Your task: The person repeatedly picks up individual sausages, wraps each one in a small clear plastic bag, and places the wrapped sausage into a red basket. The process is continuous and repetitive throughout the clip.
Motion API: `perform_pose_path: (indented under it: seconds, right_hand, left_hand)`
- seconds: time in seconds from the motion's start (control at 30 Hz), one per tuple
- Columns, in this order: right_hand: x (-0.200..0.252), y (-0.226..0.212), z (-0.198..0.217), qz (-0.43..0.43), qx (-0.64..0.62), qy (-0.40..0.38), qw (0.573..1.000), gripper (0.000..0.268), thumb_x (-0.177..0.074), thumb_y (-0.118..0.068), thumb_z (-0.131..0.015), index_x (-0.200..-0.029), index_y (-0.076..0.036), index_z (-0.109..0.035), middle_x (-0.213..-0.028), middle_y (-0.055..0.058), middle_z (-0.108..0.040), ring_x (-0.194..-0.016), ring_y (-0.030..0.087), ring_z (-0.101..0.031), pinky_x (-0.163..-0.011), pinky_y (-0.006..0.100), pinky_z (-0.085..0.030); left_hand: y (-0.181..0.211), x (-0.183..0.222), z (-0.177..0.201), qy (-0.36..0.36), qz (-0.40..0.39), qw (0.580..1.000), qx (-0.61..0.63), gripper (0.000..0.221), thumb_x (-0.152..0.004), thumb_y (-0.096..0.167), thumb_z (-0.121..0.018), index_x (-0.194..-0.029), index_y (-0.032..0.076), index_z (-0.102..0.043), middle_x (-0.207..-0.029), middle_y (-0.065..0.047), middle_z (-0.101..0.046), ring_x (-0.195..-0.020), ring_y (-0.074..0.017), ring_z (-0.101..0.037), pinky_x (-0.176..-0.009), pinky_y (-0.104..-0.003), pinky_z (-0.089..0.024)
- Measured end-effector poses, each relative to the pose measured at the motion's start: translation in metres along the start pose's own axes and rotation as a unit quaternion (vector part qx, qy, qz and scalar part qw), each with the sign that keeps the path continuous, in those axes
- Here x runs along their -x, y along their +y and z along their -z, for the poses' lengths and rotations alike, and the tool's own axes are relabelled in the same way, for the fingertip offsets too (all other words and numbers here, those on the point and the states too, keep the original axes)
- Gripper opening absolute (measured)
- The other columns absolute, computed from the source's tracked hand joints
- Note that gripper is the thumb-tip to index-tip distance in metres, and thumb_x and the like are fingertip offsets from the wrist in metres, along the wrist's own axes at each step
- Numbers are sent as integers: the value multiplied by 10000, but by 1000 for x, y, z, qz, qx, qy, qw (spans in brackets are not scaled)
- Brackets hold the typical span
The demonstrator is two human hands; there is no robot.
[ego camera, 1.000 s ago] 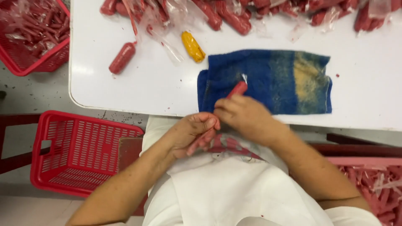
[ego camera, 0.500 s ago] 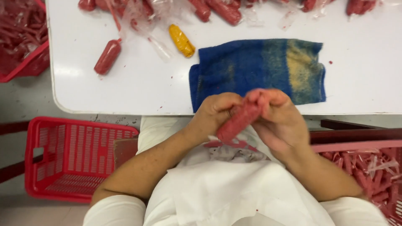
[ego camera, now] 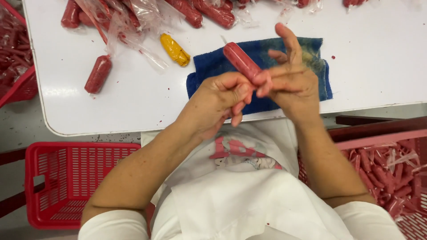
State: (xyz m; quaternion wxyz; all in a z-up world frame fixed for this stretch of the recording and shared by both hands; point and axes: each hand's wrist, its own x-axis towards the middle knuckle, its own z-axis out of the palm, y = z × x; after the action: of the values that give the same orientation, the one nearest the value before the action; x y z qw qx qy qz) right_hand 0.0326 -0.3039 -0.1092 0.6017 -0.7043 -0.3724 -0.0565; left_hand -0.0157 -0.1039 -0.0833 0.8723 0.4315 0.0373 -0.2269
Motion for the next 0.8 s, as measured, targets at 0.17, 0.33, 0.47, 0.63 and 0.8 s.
perform_pose_path:
  seconds: [0.17, 0.33, 0.47, 0.63, 0.8]
  right_hand:
    - [-32, -47, 19, 95, 327, -177, 924, 205, -1054, 60, -672, -964, -108, -748, -1059, -7, -754, -1411, 527, -338, -1198, 729, -138]
    - [-50, -40, 27, 25, 190, -267, 944, 205, -1020, -55, -587, -974, -137, -770, -1042, -23, -741, -1287, 417, -472, -1204, 757, -139]
    - [-40, -23, 27, -2, 140, -273, 952, 220, -945, 57, -651, -1050, -98, -766, -1157, 12, -727, -1358, 410, -457, -1089, 497, -462]
    - [-1, 20, -14, -86, 9, -14, 996, 196, -775, -8, -843, -961, -20, -782, -1051, 161, -750, -1175, 410, -652, -1010, 512, -540]
    - [8, 23, -60, -196, -94, 294, 931, 326, -794, 79, -797, -1060, 26, -615, -949, 165, -758, -805, 152, -698, -787, 295, -608]
  left_hand:
    - [1, -5, 10, 20, -118, 942, -313, 206, -978, 205, -589, -808, 93, -619, -654, -9, -564, -553, -153, -528, -562, -266, -426]
    - [22, -9, 13, -29, -136, 837, -529, 572, -679, 481, -882, -1035, 202, -533, -1022, 64, -579, -671, -141, -510, -608, -311, -468]
    - [-5, -29, 31, -114, -329, 747, -566, 329, -938, 358, -690, -963, 63, -547, -977, -75, -481, -763, -241, -560, -603, -388, -459]
    - [-67, -42, 47, 26, -418, 700, -578, 292, -992, 257, -640, -1175, 40, -571, -1189, -196, -543, -991, -406, -628, -735, -481, -570]
    - [-63, -58, 47, 180, -369, 848, -334, 235, -863, 235, -808, -998, 66, -714, -917, -57, -601, -651, -182, -606, -567, -293, -495]
